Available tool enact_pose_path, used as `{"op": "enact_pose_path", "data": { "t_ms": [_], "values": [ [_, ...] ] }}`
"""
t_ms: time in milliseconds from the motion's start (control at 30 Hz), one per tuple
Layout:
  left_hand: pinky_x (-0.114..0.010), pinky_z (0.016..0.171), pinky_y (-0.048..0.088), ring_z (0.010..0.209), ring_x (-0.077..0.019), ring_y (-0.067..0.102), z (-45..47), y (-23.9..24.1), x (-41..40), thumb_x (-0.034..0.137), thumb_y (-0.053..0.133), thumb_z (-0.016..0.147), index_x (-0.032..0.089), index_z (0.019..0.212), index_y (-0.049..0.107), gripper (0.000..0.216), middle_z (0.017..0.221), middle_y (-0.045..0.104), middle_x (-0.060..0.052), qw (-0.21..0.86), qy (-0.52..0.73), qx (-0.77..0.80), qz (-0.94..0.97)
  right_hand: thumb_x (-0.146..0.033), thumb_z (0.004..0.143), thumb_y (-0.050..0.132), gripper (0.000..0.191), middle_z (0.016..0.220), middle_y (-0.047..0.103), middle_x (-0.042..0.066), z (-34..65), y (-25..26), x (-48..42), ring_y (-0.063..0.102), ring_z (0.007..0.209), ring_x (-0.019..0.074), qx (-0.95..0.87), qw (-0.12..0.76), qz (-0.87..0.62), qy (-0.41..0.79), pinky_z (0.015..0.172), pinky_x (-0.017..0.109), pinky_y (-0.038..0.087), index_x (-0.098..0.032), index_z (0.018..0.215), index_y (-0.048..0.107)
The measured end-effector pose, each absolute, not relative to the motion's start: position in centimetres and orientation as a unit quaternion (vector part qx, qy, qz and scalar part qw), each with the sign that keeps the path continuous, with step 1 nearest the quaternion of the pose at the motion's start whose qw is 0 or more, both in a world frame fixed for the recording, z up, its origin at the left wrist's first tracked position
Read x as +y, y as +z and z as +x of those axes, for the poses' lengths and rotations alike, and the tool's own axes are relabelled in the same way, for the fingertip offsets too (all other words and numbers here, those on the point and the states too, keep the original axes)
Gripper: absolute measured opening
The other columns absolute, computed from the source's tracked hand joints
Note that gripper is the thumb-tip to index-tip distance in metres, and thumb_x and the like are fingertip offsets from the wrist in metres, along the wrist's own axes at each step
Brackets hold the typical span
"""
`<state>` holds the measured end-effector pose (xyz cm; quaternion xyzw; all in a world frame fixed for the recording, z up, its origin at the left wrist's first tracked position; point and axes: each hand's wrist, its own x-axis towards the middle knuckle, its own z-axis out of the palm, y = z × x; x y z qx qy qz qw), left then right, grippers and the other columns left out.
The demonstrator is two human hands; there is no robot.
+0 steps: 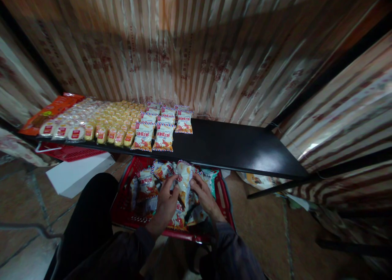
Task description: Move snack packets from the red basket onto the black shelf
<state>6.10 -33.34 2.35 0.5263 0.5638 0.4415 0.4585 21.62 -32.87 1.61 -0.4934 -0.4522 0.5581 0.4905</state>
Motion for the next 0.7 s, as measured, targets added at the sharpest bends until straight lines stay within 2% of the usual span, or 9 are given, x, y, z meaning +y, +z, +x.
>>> {"op": "enact_pose_path", "data": {
  "t_ms": [133,200,367,533,700],
  "values": [
    [-0.031,0.09,0.048,0.114,-0.0202,0.054,6.27,1.94,-33.31,0.021,0.05,0.08,0.021,0.117,0.061,0.038,0.122,0.059,-0.007,0.444,0.448,0.541,0.556,-0.058,0.074,0.067,0.052,0.117,0.066,0.006,21.39,2.03,-33.09,0.059,0.112,0.0248,-0.457,0.494,-0.458,0.581,0.1,0.04,0.044,-0.029,0.117,0.062],
    [-0.03,0.088,0.049,0.116,-0.0204,0.053,6.39,1.81,-33.31,0.02,0.05,0.08,0.021,0.117,0.061,0.039,0.124,0.057,-0.008,0.436,0.448,0.538,0.565,-0.058,0.072,0.068,0.055,0.119,0.065,0.006,21.38,1.96,-33.07,0.058,0.114,0.0248,-0.466,0.489,-0.448,0.585,0.102,0.04,0.042,-0.028,0.118,0.061],
    [-0.034,0.093,0.049,0.119,-0.0224,0.051,6.59,1.72,-33.32,0.019,0.052,0.079,0.021,0.115,0.064,0.038,0.131,0.052,-0.009,0.407,0.434,0.552,0.584,-0.05,0.074,0.07,0.053,0.121,0.065,0.006,21.59,1.25,-32.92,0.058,0.114,0.0261,-0.488,0.483,-0.457,0.565,0.103,0.042,0.04,-0.024,0.118,0.059],
    [-0.04,0.107,0.037,0.121,-0.0235,0.05,6.49,2.29,-33.44,0.023,0.052,0.082,0.024,0.111,0.067,0.033,0.125,0.057,-0.008,0.352,0.418,0.565,0.618,-0.047,0.075,0.071,0.048,0.118,0.067,0.006,21.61,1.11,-32.97,0.062,0.107,0.0258,-0.457,0.501,-0.47,0.565,0.099,0.042,0.043,-0.025,0.117,0.06],
    [-0.04,0.106,0.037,0.119,-0.0224,0.051,6.46,2.54,-33.18,0.024,0.051,0.082,0.022,0.119,0.06,0.038,0.125,0.06,-0.008,0.373,0.432,0.551,0.609,-0.05,0.07,0.073,0.05,0.11,0.07,0.006,21.44,1.73,-33.07,0.065,0.099,0.0271,-0.396,0.517,-0.474,0.593,0.09,0.042,0.049,-0.024,0.111,0.063]
  ]
}}
